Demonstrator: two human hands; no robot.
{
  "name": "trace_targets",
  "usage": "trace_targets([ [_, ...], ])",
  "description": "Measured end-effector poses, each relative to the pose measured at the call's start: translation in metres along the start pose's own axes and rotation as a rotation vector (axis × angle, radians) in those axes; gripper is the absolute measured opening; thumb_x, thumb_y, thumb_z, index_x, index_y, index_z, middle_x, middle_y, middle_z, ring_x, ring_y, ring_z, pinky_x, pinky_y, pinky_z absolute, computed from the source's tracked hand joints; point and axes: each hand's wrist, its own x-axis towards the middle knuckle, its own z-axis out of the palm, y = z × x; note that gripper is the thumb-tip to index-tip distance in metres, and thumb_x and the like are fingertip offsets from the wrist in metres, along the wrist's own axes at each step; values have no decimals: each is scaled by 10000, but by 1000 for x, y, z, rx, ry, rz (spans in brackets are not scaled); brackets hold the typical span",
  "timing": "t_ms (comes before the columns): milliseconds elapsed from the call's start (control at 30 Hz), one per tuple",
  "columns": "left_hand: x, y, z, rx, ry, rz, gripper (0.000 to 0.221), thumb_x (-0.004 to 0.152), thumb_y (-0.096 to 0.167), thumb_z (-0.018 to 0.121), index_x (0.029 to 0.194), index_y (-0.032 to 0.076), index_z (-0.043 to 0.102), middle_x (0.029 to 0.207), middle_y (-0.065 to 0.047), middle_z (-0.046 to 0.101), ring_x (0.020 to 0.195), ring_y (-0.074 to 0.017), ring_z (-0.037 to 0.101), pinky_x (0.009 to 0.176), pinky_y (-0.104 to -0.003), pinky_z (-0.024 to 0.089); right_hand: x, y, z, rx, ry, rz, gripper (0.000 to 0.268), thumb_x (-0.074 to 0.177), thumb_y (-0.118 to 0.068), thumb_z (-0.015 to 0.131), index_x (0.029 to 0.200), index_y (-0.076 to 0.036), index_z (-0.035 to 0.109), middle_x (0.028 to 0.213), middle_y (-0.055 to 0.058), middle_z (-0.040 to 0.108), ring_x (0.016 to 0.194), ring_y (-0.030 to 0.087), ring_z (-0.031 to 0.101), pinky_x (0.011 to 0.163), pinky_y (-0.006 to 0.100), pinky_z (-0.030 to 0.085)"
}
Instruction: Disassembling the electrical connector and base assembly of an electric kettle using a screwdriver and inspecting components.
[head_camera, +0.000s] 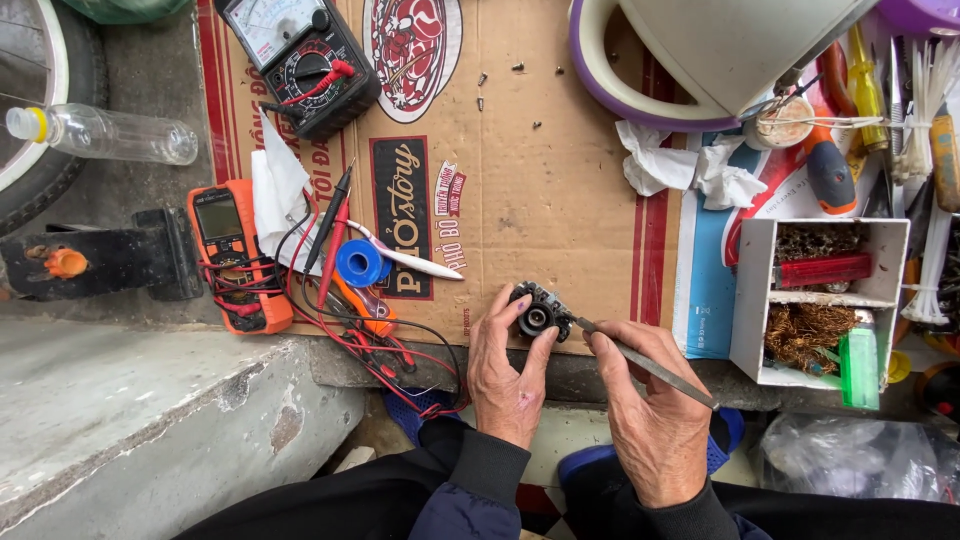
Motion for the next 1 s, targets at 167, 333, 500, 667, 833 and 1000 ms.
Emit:
trace_targets([
  [167, 2, 0, 0, -17, -13, -17, 502, 892, 133, 862, 1353, 93, 667, 1554, -142, 668, 1364, -296, 668, 1133, -396, 548, 1, -2, 0, -55, 4, -16, 171, 960, -62, 790, 1124, -13, 799, 1126, 92, 800, 930, 158, 751, 813, 282, 646],
  [333, 2, 0, 2, -13, -11, -35, 506, 873, 142, 882, 1336, 104, 681, 1574, -166, 650, 1440, -324, 607, 1171, -430, 536, 5, -1, 2, -48, 8, -47, 162, 950, -57, 807, 1103, -3, 802, 1094, 92, 812, 893, 154, 729, 758, 277, 606],
  [500, 2, -3, 2, -19, -26, -51, 522, 862, 138, 892, 1339, 119, 680, 1578, -153, 647, 1439, -319, 595, 1169, -428, 530, 10, -5, 4, -75, -13, -59, 143, 968, -47, 784, 1103, -1, 790, 1072, 83, 816, 865, 151, 739, 762, 274, 609],
  [667, 4, -1, 1, -21, -16, -68, 526, 839, 129, 908, 1319, 122, 694, 1566, -126, 664, 1433, -301, 602, 1176, -404, 525, 12, -1, 7, -134, -41, -165, 160, 960, 22, 764, 1120, 9, 765, 1101, 89, 789, 915, 171, 756, 811, 299, 604],
  [833, 5, 2, -1, -21, -34, -88, 522, 840, 132, 903, 1317, 128, 692, 1562, -105, 667, 1429, -283, 606, 1169, -395, 529, 15, -5, 3, -34, 24, -50, 151, 991, -5, 763, 1137, 32, 775, 1078, 118, 821, 857, 149, 737, 719, 255, 575],
  [1000, 5, 1, -1, -33, -44, -82, 558, 853, 131, 894, 1364, 142, 670, 1565, -109, 658, 1437, -292, 602, 1189, -412, 512, 21, 0, 10, -167, -24, -140, 138, 969, -17, 774, 1099, 22, 754, 1046, 101, 786, 847, 173, 733, 766, 290, 604],
])
